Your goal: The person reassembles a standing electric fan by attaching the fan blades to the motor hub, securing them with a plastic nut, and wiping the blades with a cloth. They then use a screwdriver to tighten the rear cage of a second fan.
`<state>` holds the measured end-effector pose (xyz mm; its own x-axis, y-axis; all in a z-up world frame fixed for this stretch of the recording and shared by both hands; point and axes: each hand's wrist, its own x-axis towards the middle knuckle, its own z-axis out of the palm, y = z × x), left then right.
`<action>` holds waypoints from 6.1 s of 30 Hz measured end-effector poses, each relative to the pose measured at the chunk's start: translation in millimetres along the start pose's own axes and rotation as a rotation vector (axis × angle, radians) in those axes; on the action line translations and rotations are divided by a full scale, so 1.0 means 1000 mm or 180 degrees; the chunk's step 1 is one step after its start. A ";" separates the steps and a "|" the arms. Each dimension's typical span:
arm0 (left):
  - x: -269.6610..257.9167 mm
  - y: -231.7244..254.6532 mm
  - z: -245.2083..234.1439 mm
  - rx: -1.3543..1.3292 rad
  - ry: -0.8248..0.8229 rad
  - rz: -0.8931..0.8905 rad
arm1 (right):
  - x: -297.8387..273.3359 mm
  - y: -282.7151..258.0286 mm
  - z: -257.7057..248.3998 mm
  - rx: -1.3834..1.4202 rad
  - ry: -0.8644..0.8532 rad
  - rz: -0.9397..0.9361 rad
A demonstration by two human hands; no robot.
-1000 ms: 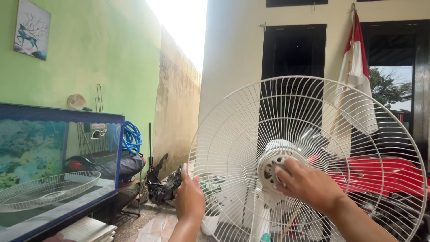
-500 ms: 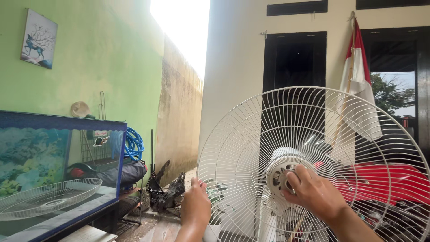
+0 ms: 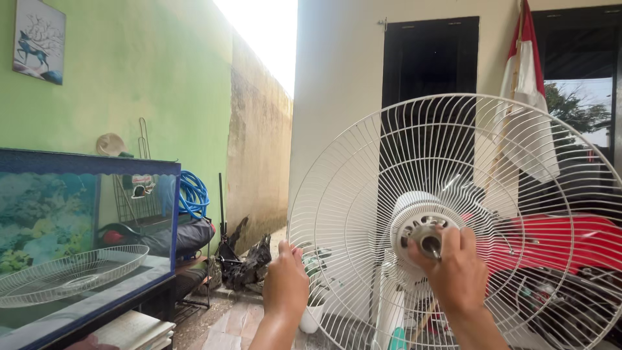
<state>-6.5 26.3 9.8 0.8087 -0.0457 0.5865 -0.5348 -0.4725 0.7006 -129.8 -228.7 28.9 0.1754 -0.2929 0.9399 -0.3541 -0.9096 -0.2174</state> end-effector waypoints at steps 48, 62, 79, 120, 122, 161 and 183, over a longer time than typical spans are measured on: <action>0.022 -0.033 0.006 -0.0041 0.0385 0.0575 | 0.064 -0.017 -0.051 -0.2117 -0.1355 -0.2210; 0.015 -0.012 0.010 -0.0111 0.0338 0.0631 | 0.079 0.007 -0.047 -0.2192 -0.1302 -0.2724; 0.005 -0.018 0.017 -0.0229 0.0724 0.0796 | 0.050 0.004 -0.042 -0.1188 -0.1064 -0.1349; -0.254 0.076 0.032 0.0284 -0.1554 0.1660 | -0.138 0.057 -0.203 -0.0079 -0.2977 -0.0133; -0.263 0.069 0.050 0.0060 -0.1498 0.1702 | -0.149 0.073 -0.193 0.0121 -0.2813 -0.0341; -0.482 -0.201 0.211 0.0833 -0.2712 0.0964 | -0.488 0.164 -0.078 -0.0287 -0.4320 0.0410; -0.583 -0.288 0.193 0.2297 -0.3782 -0.0028 | -0.610 0.175 -0.089 -0.0047 -0.4758 0.0901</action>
<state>-277.0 18.7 -612.5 0.7274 -0.5811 -0.3650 -0.5796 -0.8050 0.1265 -380.8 -182.4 -558.9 0.8395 -0.4803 -0.2539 -0.5419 -0.7737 -0.3282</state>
